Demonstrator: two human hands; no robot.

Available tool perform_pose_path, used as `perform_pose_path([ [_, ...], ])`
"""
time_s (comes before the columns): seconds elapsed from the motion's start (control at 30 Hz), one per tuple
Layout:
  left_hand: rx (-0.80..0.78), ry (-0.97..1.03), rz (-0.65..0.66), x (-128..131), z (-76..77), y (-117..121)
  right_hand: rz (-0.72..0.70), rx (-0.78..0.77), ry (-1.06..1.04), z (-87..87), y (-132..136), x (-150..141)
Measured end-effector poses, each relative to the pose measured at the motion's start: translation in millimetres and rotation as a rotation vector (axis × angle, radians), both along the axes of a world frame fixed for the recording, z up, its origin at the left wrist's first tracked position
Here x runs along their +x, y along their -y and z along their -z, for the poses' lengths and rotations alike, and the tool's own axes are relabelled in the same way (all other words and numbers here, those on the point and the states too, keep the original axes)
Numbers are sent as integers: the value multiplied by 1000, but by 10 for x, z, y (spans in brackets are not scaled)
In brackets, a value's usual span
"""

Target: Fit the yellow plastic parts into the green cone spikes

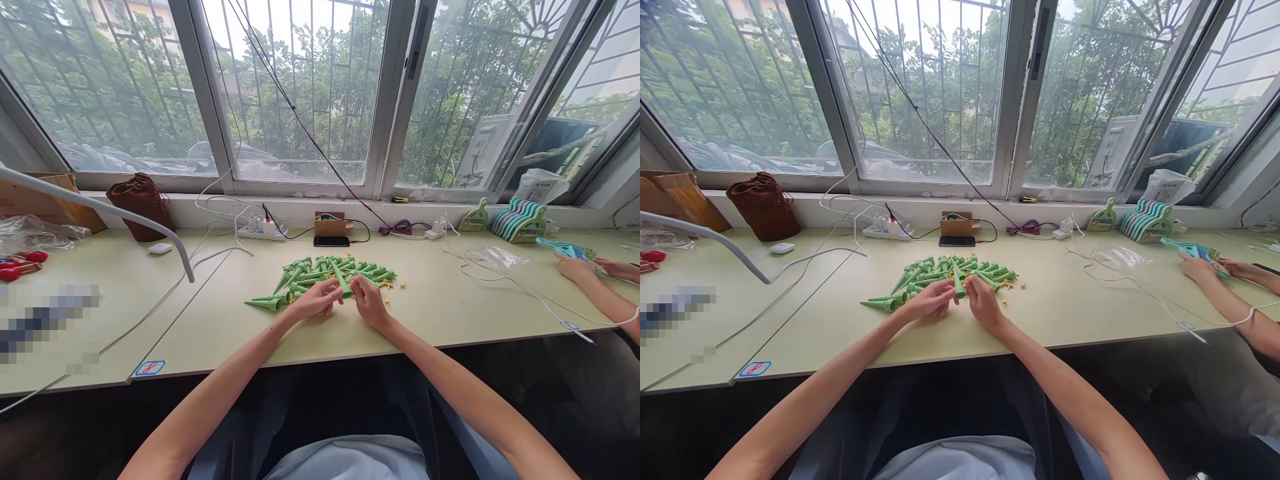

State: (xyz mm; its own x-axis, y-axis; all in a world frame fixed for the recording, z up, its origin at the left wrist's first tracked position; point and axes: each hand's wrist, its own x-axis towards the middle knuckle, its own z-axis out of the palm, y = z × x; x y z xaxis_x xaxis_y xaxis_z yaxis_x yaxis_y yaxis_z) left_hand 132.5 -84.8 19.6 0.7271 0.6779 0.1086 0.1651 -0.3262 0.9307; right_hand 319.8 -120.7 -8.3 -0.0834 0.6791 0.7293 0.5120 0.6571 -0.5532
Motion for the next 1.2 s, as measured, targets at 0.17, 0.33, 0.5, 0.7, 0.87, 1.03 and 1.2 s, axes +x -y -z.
perform_pose_path([
  [0.17, 86, 4, -1, -4, 27, -4, 4, 10, 17, 3, -1, -6],
  [0.33, 209, 46, -59, 7, 39, -2, -13, -4, 20, -8, 5, -3],
  [0.5, 306, 17, -105, 18, 30, 16, -26, -20, 24, -13, 4, -7],
  [0.7, 491, -56, -183, 9, 44, 3, -14, -30, 31, -4, 3, -6],
  [0.87, 584, -86, -193, 5, 52, -9, -2, -33, 28, 8, -5, -4],
  [1.03, 606, -82, -200, 4, 46, -9, 1, -60, 25, 23, -11, -1],
  [1.2, 610, -83, -211, 0, 33, 10, 4, -50, 38, 33, -13, 7],
])
